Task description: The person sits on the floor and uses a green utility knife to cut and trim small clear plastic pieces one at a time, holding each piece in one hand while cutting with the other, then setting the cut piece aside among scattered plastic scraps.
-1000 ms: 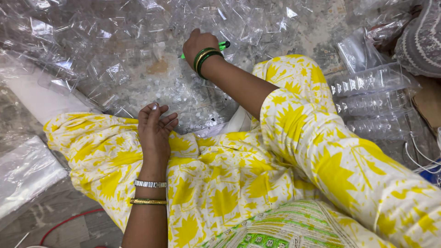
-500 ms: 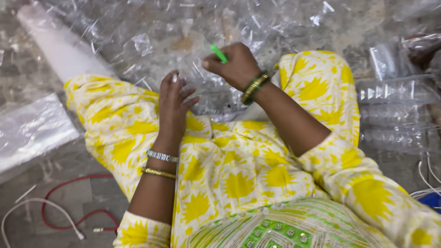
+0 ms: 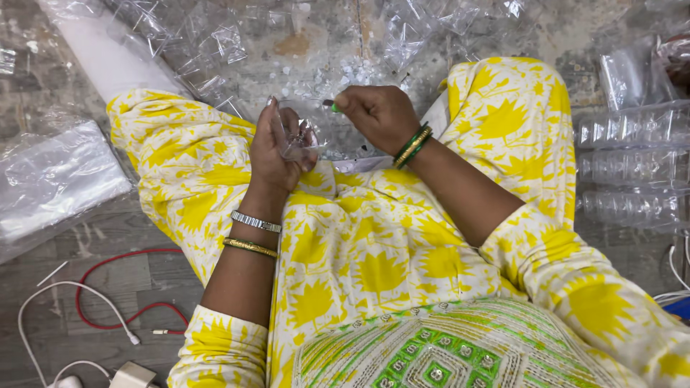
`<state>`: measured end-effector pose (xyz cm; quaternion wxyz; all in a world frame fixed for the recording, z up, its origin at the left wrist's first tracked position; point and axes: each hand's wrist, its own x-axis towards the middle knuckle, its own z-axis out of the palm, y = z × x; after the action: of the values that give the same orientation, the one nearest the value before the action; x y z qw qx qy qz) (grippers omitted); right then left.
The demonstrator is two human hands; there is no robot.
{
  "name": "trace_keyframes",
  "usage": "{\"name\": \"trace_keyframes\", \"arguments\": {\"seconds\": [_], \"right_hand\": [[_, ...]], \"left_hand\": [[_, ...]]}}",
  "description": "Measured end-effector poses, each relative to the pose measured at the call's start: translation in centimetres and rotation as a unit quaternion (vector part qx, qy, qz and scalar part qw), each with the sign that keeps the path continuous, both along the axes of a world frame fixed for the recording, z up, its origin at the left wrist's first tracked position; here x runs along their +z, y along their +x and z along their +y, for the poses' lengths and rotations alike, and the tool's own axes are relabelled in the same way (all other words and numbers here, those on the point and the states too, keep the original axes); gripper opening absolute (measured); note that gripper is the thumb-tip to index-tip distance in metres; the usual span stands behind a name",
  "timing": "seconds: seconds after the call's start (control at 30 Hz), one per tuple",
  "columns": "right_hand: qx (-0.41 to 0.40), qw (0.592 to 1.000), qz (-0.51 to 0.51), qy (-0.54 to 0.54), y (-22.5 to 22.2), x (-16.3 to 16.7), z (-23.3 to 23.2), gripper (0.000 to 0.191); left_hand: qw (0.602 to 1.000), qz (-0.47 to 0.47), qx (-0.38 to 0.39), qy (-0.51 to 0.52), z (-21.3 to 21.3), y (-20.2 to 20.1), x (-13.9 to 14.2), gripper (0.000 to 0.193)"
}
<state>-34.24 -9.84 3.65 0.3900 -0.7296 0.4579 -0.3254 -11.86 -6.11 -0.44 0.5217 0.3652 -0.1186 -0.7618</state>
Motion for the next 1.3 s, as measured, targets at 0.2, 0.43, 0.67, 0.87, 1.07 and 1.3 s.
{"name": "trace_keyframes", "arguments": {"seconds": [0.2, 0.43, 0.67, 0.87, 1.07, 1.3], "right_hand": [[0.02, 0.996, 0.025, -0.085, 0.8, 0.2, -0.2, 0.038], [0.057, 0.997, 0.039, -0.041, 1.4, 0.3, 0.9, 0.042], [-0.063, 0.997, 0.04, 0.031, 3.7, -1.7, 2.1, 0.042], [0.036, 0.957, -0.208, 0.201, 4.8, -3.2, 3.6, 0.048], [-0.069, 0.956, -0.145, 0.244, 3.1, -2.9, 0.7, 0.037], [-0.044, 0.992, -0.092, -0.076, 1.9, -1.6, 0.5, 0.021]], "left_hand": [[1.0, -0.013, -0.024, -0.003, 0.2, 0.3, -0.5, 0.047], [0.987, -0.054, 0.151, 0.028, 0.4, 0.3, -1.0, 0.031], [0.955, -0.213, 0.201, -0.043, 0.4, -0.2, -1.4, 0.044], [0.915, -0.291, 0.265, -0.089, 0.3, -0.2, -2.6, 0.035], [0.929, -0.287, 0.203, -0.112, 0.4, -1.2, -1.6, 0.035], [0.998, -0.057, 0.025, -0.023, 0.2, -0.6, -0.8, 0.025]]}}
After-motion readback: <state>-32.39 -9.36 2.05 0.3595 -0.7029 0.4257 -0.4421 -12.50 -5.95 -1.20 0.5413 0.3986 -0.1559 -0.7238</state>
